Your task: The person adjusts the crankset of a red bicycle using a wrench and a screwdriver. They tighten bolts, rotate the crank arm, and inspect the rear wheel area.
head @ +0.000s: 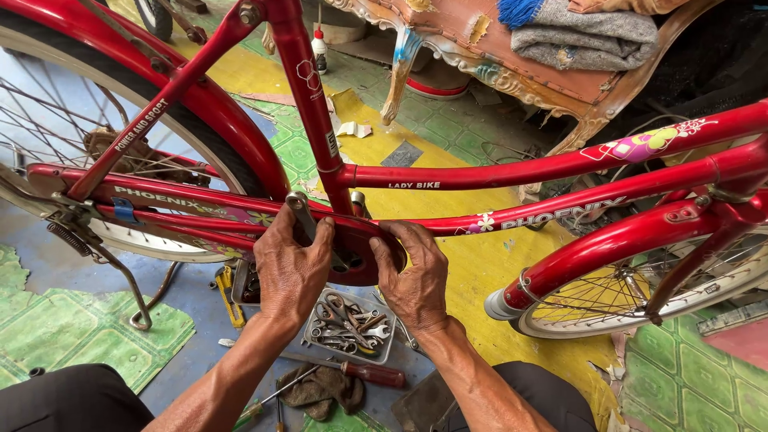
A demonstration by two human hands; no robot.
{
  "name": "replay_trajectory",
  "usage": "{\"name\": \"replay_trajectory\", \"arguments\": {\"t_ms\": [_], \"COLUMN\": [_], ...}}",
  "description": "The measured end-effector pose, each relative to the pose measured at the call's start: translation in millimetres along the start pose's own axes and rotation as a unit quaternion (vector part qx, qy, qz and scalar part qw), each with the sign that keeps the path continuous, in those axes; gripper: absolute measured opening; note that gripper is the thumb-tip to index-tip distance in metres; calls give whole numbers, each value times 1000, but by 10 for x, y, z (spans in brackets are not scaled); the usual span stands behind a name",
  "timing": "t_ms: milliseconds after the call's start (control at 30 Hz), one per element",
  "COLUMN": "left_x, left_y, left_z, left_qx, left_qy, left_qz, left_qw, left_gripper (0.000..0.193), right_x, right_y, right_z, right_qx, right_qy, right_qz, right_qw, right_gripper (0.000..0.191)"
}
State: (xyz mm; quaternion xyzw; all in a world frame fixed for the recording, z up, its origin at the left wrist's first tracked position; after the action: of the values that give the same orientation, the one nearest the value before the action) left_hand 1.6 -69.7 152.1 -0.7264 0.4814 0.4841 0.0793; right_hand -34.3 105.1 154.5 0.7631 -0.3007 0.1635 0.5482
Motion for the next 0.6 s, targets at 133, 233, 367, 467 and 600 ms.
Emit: {"name": "replay_trajectory", "arguments": {"t_ms": [133, 233, 367, 467, 600], "left_x": [7, 4, 20, 15, -14], "left_y": [-2, 8, 9, 14, 7], "left_z": [15, 24, 40, 31, 9], "left_qx": [7, -7, -6, 4, 3], "left_qy": [1, -4, -1, 7, 2], "left_qz": [-13, 4, -4, -7, -9], "left_qw": [1000, 1000, 1000, 1000, 1000], "left_gripper": [26, 26, 25, 25, 24], "right_x": [-48, -58, -66, -62, -61], "right_y": [-1, 5, -4, 6, 5], "right_z": [3, 2, 3, 6, 1], "right_qx": [15, 14, 15, 18, 21], "right_qy": [29, 34, 38, 30, 43], "right_qz": [51, 53, 62, 53, 65], "right_qw": [998, 998, 997, 998, 997], "right_gripper": [22, 23, 23, 23, 23]}}
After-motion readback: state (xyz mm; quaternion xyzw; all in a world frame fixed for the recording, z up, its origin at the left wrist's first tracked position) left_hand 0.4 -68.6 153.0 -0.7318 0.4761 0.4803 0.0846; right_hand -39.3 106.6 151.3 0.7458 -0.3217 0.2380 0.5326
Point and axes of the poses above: each hand's wrist, its own y-axis towards the middle knuckle, its own z-axis out of the palm, x = y × z, the point moved 3 cm from there along y, towards the middle knuckle, and after that the axes turned 15 degrees about y, right-handed, at the moved point
